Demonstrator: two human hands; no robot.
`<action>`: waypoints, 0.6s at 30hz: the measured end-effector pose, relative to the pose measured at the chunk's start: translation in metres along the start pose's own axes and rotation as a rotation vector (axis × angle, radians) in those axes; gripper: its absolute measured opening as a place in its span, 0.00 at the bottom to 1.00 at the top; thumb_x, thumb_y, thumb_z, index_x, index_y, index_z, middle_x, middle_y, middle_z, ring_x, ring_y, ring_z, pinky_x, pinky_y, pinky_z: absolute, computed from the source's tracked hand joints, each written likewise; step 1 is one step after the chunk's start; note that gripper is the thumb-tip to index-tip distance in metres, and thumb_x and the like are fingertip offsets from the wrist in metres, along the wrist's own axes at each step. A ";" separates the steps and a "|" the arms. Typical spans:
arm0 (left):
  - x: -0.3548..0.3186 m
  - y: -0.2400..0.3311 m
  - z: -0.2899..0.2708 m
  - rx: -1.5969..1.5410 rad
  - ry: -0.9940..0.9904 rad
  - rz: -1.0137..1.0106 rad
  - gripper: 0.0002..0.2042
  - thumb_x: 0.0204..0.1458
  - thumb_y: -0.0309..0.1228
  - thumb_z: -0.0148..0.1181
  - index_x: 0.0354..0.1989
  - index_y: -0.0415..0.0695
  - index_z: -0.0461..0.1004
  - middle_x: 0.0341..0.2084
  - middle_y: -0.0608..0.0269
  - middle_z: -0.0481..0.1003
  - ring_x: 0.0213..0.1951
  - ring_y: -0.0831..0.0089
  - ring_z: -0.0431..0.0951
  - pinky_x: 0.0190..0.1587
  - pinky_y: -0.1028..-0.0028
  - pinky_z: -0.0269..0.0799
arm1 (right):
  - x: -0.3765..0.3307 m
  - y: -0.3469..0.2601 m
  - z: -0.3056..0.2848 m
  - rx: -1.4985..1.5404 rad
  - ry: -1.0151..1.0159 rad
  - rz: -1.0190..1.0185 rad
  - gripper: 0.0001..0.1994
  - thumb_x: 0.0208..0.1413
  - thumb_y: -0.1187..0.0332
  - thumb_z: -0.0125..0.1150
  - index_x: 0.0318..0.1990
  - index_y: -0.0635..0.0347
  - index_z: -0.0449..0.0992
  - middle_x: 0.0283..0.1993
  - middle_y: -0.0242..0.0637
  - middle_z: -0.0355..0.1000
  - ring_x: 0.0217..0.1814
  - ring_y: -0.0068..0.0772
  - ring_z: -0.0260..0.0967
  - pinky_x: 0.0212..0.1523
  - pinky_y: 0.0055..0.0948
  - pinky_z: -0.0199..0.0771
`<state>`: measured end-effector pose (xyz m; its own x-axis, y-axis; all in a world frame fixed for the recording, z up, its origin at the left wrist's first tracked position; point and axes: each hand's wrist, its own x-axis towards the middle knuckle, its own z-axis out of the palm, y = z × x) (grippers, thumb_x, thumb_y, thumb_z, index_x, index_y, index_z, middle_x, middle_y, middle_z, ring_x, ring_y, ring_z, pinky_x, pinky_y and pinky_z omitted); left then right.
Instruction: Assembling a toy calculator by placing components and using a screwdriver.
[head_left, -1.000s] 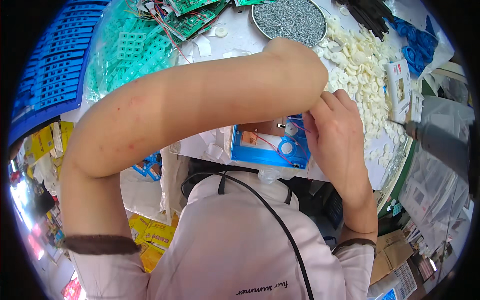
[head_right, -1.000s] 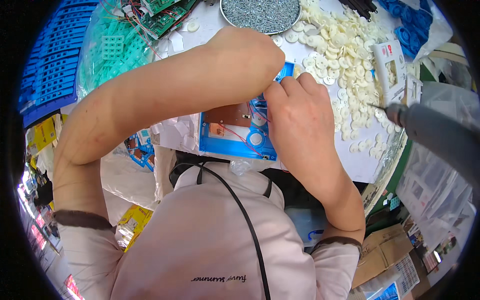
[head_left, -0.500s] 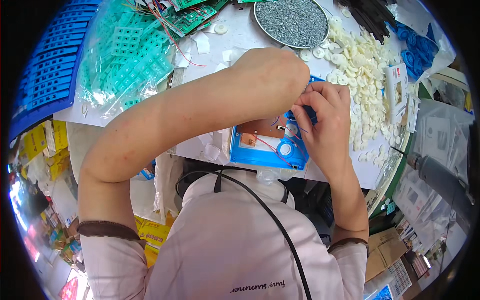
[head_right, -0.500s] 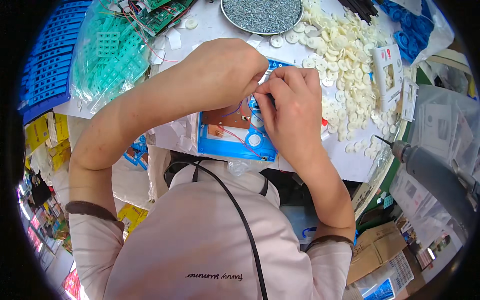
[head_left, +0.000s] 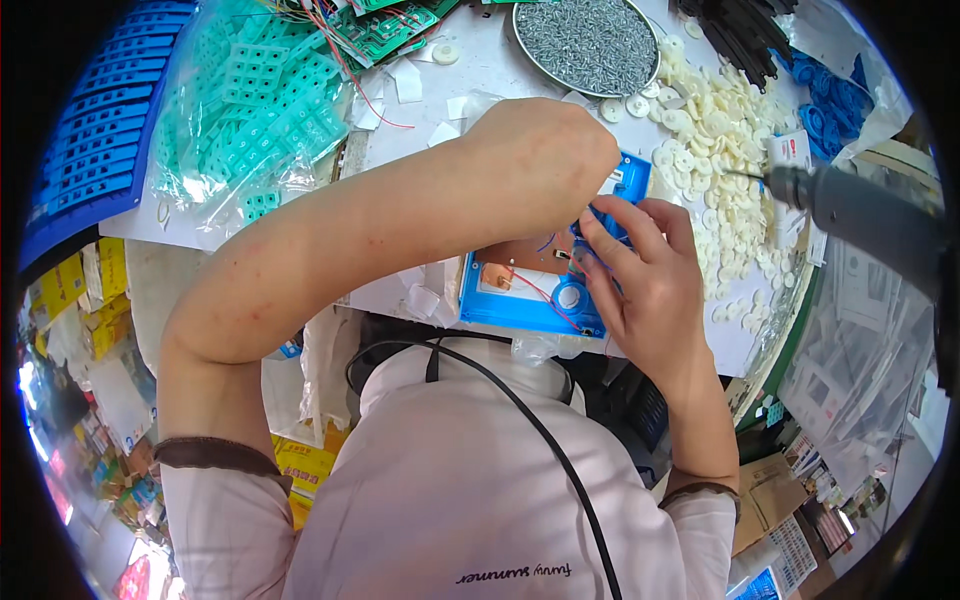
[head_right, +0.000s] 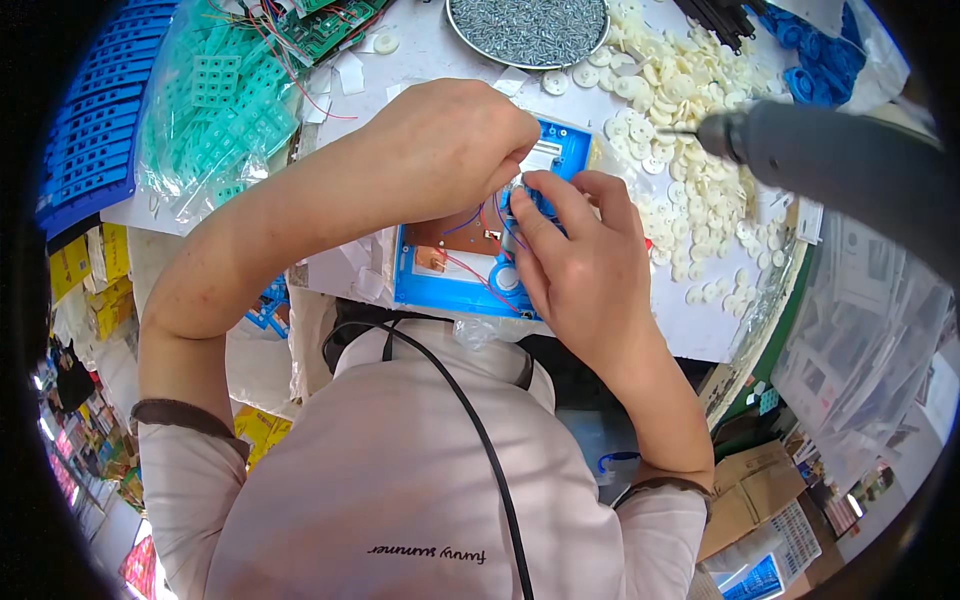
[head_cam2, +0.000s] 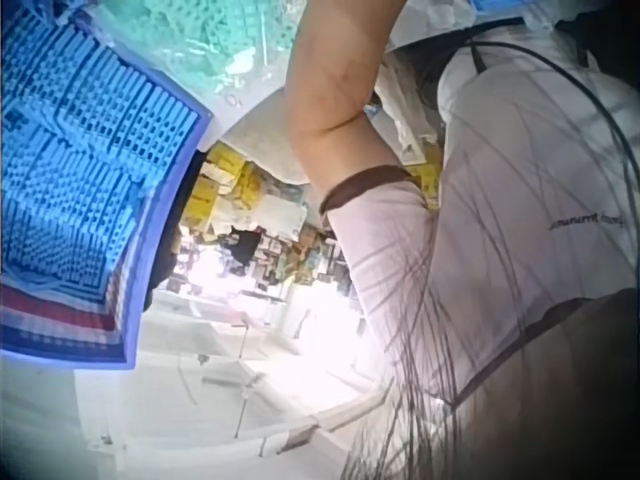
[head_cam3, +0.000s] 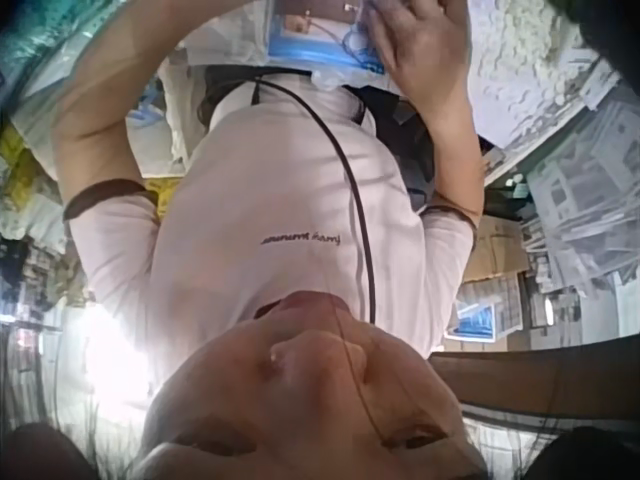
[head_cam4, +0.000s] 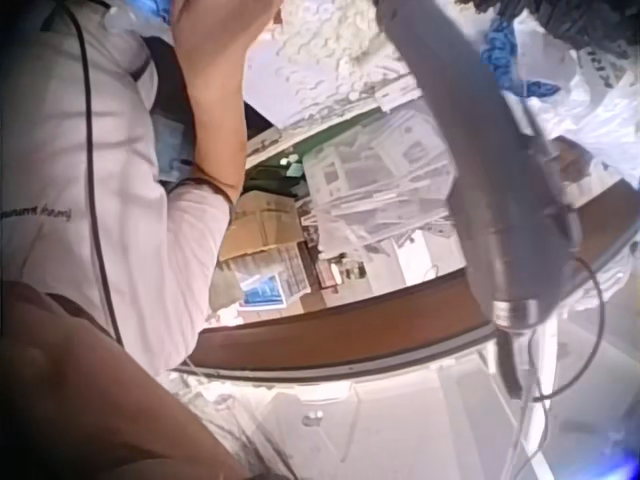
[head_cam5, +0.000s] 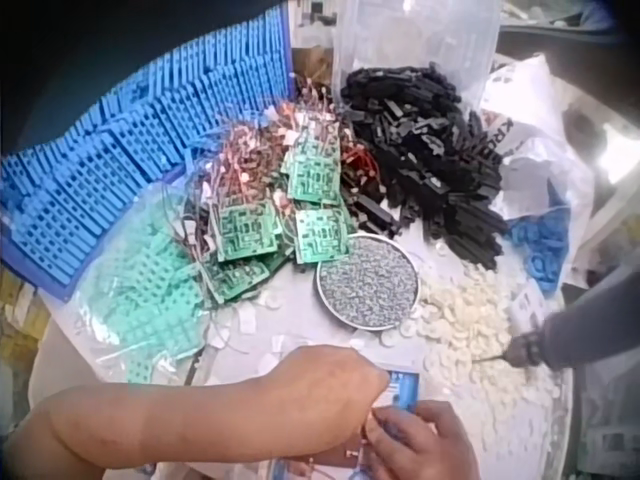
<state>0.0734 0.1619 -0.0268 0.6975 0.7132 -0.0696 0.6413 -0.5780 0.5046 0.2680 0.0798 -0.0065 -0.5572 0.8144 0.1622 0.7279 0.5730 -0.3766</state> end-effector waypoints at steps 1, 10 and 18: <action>-0.001 -0.002 0.000 -0.005 0.017 0.029 0.06 0.52 0.30 0.60 0.28 0.41 0.80 0.27 0.51 0.79 0.35 0.49 0.81 0.38 0.53 0.77 | 0.000 -0.002 -0.001 -0.015 -0.016 0.002 0.18 0.47 0.73 0.70 0.49 0.62 0.82 0.52 0.39 0.76 0.52 0.49 0.69 0.49 0.43 0.73; -0.002 0.000 -0.009 0.069 0.015 0.037 0.06 0.52 0.29 0.61 0.29 0.40 0.80 0.27 0.51 0.79 0.35 0.50 0.81 0.39 0.54 0.77 | 0.003 -0.002 0.000 -0.129 -0.025 -0.063 0.17 0.46 0.73 0.70 0.46 0.66 0.82 0.52 0.41 0.77 0.49 0.46 0.72 0.43 0.37 0.79; 0.006 0.007 -0.018 0.183 -0.106 0.161 0.05 0.48 0.29 0.64 0.28 0.41 0.81 0.27 0.51 0.80 0.33 0.53 0.84 0.35 0.58 0.80 | 0.005 -0.004 0.002 -0.015 0.021 -0.019 0.17 0.44 0.76 0.70 0.44 0.66 0.82 0.49 0.41 0.78 0.48 0.46 0.73 0.44 0.37 0.80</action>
<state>0.0762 0.1688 -0.0085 0.8188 0.5661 -0.0958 0.5596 -0.7497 0.3532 0.2616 0.0813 -0.0056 -0.5622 0.8052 0.1886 0.7236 0.5894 -0.3592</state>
